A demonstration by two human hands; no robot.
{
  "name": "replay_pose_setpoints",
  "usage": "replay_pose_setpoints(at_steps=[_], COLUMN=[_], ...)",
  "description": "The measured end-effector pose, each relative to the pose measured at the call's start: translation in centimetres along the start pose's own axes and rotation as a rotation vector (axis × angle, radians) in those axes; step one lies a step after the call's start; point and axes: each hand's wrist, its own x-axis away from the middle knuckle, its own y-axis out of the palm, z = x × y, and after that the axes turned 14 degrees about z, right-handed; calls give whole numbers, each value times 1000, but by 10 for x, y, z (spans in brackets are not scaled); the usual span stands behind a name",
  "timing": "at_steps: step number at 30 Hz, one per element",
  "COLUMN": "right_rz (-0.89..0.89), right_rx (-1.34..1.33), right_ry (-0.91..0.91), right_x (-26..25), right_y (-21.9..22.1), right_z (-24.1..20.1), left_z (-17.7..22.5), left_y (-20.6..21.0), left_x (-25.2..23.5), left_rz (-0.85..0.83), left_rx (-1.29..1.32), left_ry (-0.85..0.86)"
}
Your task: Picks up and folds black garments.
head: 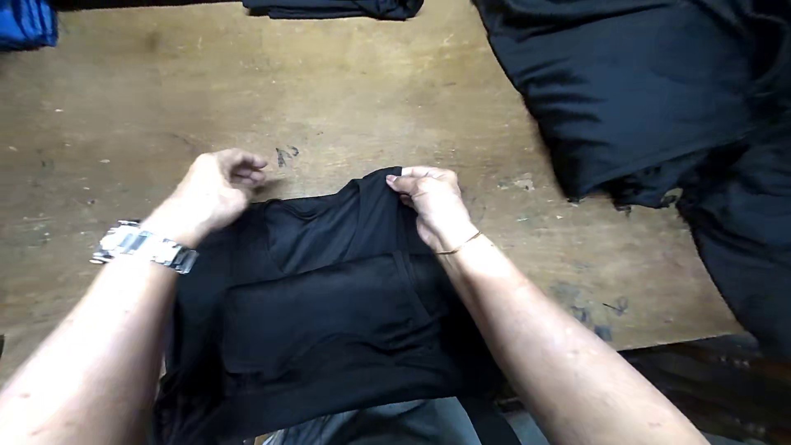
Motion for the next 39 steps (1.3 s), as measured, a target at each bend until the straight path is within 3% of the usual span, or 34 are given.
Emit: replay_pose_setpoints(at_steps=[4, 9, 12, 15, 18, 21, 23, 26, 29, 33, 35, 39], right_rz=[-4, 28, -12, -319, -711, -1026, -1134, -1016, -683, -216, -130, -133], right_rx=[-14, -73, -112, -177, 21, 496, 689, 608, 569, 620, 668, 756], right_ry=[-22, -39, -56, -205, -412, -559, -548, -525, -484, -378, -314, -281], right_x=[-5, -4, -4, 8, 37, 64, 72, 63, 35, 0, -9, -14], right_y=[2, 4, -4, -35, -80, -110, -116, -110, -87, -46, -30, -16], right_z=[8, 3, -2, -11, -10, 20, 29, 17, 8, 12, 13, 11], left_z=[-22, -43, -41, -34, -25, -55, -68, -57, -41, -22, -12, -4], left_y=[-11, 7, -2, -28, -40, -20, -14, -18, -8, 33, 53, 59], left_x=[11, 13, 23, 52, 110, 164, 176, 162, 121, 69, 56, 49], left_rz=[-162, -19, 111, 159, -84, -384, -487, -222, 84, 57, 43, 15], left_rx=[-148, -173, -17, 301, 467, 378, 350, 381, 156, -34, -138, -155], left_ry=[-148, -98, -81, 94, 179, 61, -65, -177, -165, -208, -184, -188])
